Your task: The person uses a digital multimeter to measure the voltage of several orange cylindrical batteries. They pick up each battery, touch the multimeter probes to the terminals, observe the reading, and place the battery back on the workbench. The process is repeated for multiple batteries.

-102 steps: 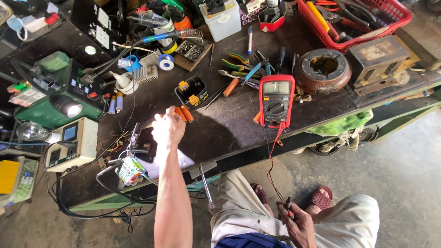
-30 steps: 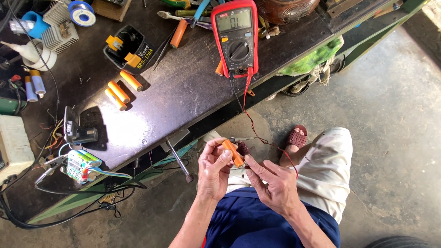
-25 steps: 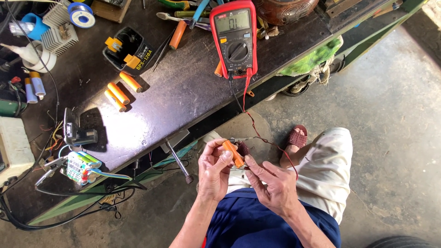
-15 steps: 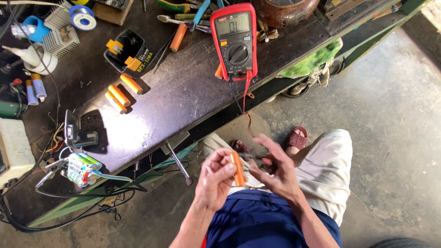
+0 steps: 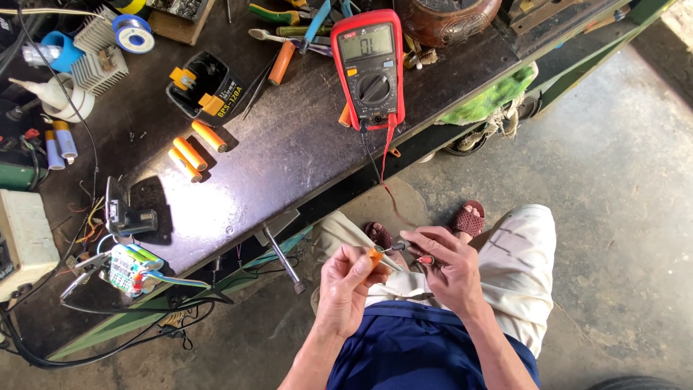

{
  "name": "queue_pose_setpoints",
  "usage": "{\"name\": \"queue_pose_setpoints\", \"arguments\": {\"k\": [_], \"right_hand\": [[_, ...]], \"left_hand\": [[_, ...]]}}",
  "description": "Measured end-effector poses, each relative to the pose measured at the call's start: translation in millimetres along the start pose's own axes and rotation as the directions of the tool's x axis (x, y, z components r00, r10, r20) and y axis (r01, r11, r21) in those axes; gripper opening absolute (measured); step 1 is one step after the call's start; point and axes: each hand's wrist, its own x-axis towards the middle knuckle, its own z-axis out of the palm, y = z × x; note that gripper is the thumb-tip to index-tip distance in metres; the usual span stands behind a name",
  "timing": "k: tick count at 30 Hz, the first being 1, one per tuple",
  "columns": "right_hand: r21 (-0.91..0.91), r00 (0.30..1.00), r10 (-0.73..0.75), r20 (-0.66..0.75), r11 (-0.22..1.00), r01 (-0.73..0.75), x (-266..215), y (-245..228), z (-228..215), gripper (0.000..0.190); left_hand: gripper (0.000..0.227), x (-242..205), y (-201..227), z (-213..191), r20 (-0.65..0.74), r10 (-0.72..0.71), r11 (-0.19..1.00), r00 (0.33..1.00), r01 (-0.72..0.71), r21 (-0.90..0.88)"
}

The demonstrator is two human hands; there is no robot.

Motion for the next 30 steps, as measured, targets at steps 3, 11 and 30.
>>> {"name": "queue_pose_setpoints", "arguments": {"k": [3,11,30], "right_hand": [[-0.037,1.0,0.0,0.028,0.999,0.001,3,-4,-2,0.074],[-0.043,0.999,-0.031,0.01,0.999,0.032,-2,4,-1,0.075],[-0.082,0.993,-0.107,0.05,0.99,0.111,27,-15,-6,0.075]], "left_hand": [[0.026,-2,3,4,0.149,-0.015,1.0,0.989,0.016,-0.008],[0.067,-7,3,1,0.311,-0.06,0.978,0.948,-0.007,0.211],[0.027,-2,48,17,0.335,0.072,0.822,0.939,-0.247,0.514]]}}
